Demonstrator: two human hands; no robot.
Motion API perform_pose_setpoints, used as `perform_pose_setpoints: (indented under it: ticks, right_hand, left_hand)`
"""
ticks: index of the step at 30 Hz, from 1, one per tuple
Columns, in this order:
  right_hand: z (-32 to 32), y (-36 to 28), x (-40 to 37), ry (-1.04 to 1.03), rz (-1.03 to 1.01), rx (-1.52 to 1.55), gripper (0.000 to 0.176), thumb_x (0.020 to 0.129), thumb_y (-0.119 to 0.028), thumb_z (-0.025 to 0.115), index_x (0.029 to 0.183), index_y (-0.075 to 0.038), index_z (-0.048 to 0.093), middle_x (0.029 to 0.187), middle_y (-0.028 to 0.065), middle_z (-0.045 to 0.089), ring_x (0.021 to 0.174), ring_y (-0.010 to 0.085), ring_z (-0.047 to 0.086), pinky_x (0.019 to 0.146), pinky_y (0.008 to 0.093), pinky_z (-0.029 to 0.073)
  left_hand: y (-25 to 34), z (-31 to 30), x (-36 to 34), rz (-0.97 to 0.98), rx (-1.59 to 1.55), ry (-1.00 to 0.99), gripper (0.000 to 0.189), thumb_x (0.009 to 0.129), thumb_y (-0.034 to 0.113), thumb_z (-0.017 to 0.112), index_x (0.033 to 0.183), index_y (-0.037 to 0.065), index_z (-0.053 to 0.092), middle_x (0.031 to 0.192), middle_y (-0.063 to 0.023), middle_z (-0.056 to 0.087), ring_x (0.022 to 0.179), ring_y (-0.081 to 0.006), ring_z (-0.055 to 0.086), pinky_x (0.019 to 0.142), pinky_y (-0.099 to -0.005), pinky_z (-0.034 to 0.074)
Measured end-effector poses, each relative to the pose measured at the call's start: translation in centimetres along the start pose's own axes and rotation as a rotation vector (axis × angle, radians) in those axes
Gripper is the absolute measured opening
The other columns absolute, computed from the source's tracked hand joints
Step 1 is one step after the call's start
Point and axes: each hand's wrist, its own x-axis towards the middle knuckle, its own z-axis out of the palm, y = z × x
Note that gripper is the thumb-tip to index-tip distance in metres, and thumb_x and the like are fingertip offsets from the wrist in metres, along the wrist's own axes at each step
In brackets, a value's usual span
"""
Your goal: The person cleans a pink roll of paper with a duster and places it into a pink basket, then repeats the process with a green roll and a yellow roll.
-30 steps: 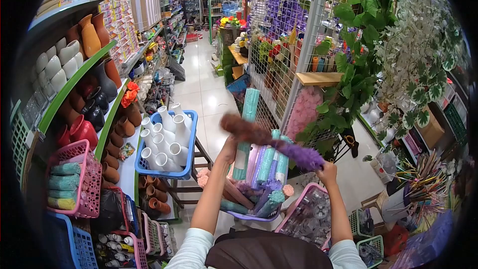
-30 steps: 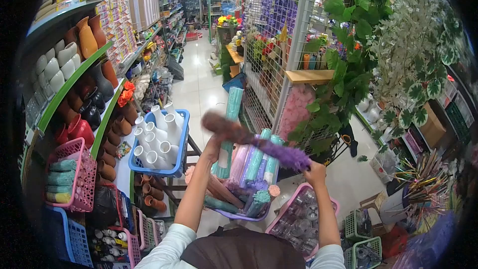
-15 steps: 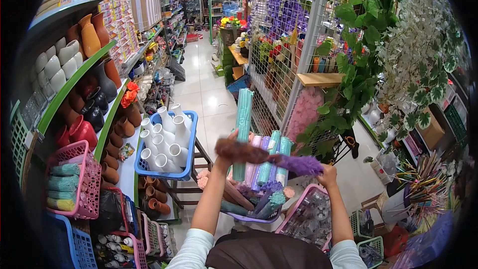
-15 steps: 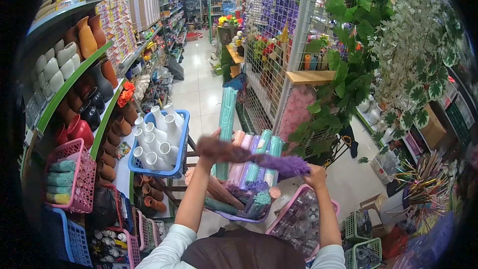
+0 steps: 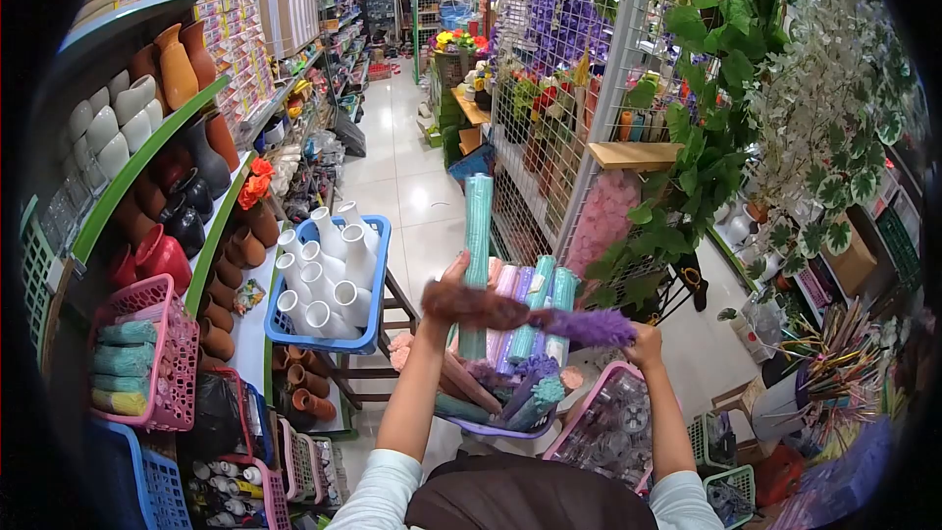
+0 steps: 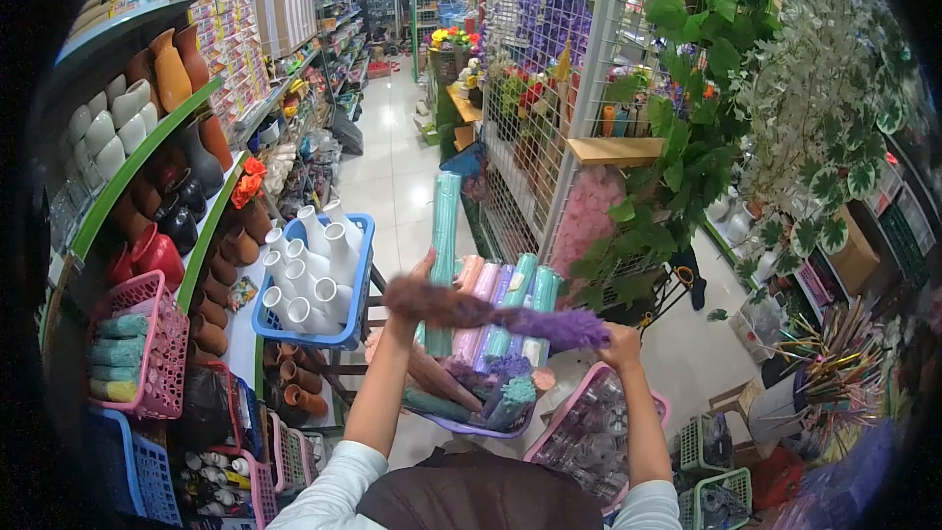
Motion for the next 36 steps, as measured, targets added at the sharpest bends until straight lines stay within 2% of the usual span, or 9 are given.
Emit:
perform_pose_setpoints:
  ticks: [6, 11, 12, 13, 16, 24, 30, 33, 36]
  right_hand:
    - [0.6, -0.1, 2.2, 0.032, 0.325, -0.132, 0.031, 0.074, -0.034, 0.066, 0.084, -0.005, 0.065, 0.067, 0.0179, 0.059, 0.063, 0.0376, 0.058, 0.055, 0.0429, 0.045]
    - [0.6, -0.2, 1.1, -0.07, 0.157, -0.052, 0.032, 0.072, -0.037, 0.067, 0.081, -0.007, 0.065, 0.069, 0.0162, 0.06, 0.064, 0.0362, 0.059, 0.055, 0.0417, 0.046]
    - [0.5, -0.1, 0.5, -0.093, 0.127, -0.034, 0.032, 0.071, -0.038, 0.067, 0.08, -0.007, 0.065, 0.069, 0.0155, 0.061, 0.064, 0.0358, 0.059, 0.055, 0.0412, 0.046]
    - [0.3, 0.2, 0.1, -0.133, 0.087, -0.039, 0.032, 0.07, -0.038, 0.067, 0.079, -0.008, 0.065, 0.069, 0.0147, 0.061, 0.063, 0.0352, 0.059, 0.055, 0.0408, 0.047]
    - [0.1, 0.8, -0.7, -0.196, -0.041, -0.042, 0.03, 0.068, -0.039, 0.067, 0.076, -0.01, 0.065, 0.068, 0.0118, 0.062, 0.062, 0.0333, 0.06, 0.054, 0.0391, 0.048]
    - [1.4, -0.1, 1.6, 0.041, 0.307, -0.127, 0.031, 0.074, -0.037, 0.065, 0.077, -0.005, 0.064, 0.063, 0.0161, 0.059, 0.059, 0.0361, 0.058, 0.052, 0.0418, 0.044]
    - [0.6, -0.1, 0.4, -0.109, -0.019, 0.001, 0.031, 0.073, -0.037, 0.065, 0.078, -0.006, 0.064, 0.067, 0.0149, 0.06, 0.062, 0.0352, 0.059, 0.053, 0.042, 0.045]
    - [0.9, -0.1, -0.3, -0.133, -0.015, -0.017, 0.03, 0.072, -0.035, 0.065, 0.078, -0.006, 0.064, 0.071, 0.0151, 0.061, 0.064, 0.0352, 0.059, 0.054, 0.0424, 0.045]
    - [2.1, 0.4, -0.2, -0.059, 0.228, -0.077, 0.03, 0.073, -0.035, 0.065, 0.078, -0.005, 0.064, 0.07, 0.0164, 0.061, 0.064, 0.0363, 0.059, 0.054, 0.043, 0.045]
  left_hand:
    - [-0.5, -0.8, 0.9, 0.03, 0.141, -0.109, 0.045, 0.095, 0.042, 0.038, 0.112, 0.004, 0.053, 0.094, -0.0072, 0.061, 0.079, -0.0158, 0.06, 0.066, -0.0295, 0.053]
    - [-1.3, -4.3, 2.4, 0.085, 0.132, -0.12, 0.049, 0.095, 0.046, 0.035, 0.111, 0.003, 0.054, 0.091, -0.0061, 0.061, 0.075, -0.0152, 0.06, 0.066, -0.0293, 0.053]
    - [-0.5, -2.1, 1.1, 0.057, -0.015, 0.04, 0.051, 0.095, 0.048, 0.036, 0.11, 0.002, 0.054, 0.088, -0.0068, 0.061, 0.073, -0.0148, 0.061, 0.065, -0.0272, 0.053]
    - [-1.5, -5.6, 3.3, -0.094, -0.01, -0.007, 0.053, 0.094, 0.049, 0.038, 0.109, 0.001, 0.054, 0.086, -0.0073, 0.062, 0.072, -0.0149, 0.063, 0.064, -0.0249, 0.054]
    - [1.4, -1.7, -0.7, -0.023, -0.119, -0.245, 0.057, 0.092, 0.054, 0.035, 0.107, 0.003, 0.056, 0.088, -0.0075, 0.063, 0.078, -0.0151, 0.061, 0.07, -0.0275, 0.053]
    - [-0.2, -1.3, 0.5, -0.029, 0.08, -0.049, 0.048, 0.095, 0.046, 0.037, 0.112, 0.005, 0.054, 0.087, -0.0098, 0.063, 0.068, -0.017, 0.062, 0.06, -0.0308, 0.054]
    - [1.3, -1.7, -0.2, 0.053, 0.07, -0.013, 0.042, 0.098, 0.04, 0.034, 0.115, 0.005, 0.052, 0.094, -0.0066, 0.061, 0.081, -0.0153, 0.059, 0.073, -0.03, 0.051]
    - [1.0, -2.1, -0.5, 0.072, 0.132, -0.033, 0.04, 0.098, 0.038, 0.036, 0.115, 0.006, 0.052, 0.094, -0.0055, 0.06, 0.079, -0.0144, 0.059, 0.073, -0.0296, 0.051]
    - [0.2, -2.2, 0.1, -0.038, -0.005, -0.088, 0.039, 0.095, 0.038, 0.041, 0.112, 0.006, 0.054, 0.09, -0.0062, 0.061, 0.078, -0.0146, 0.06, 0.065, -0.0301, 0.054]
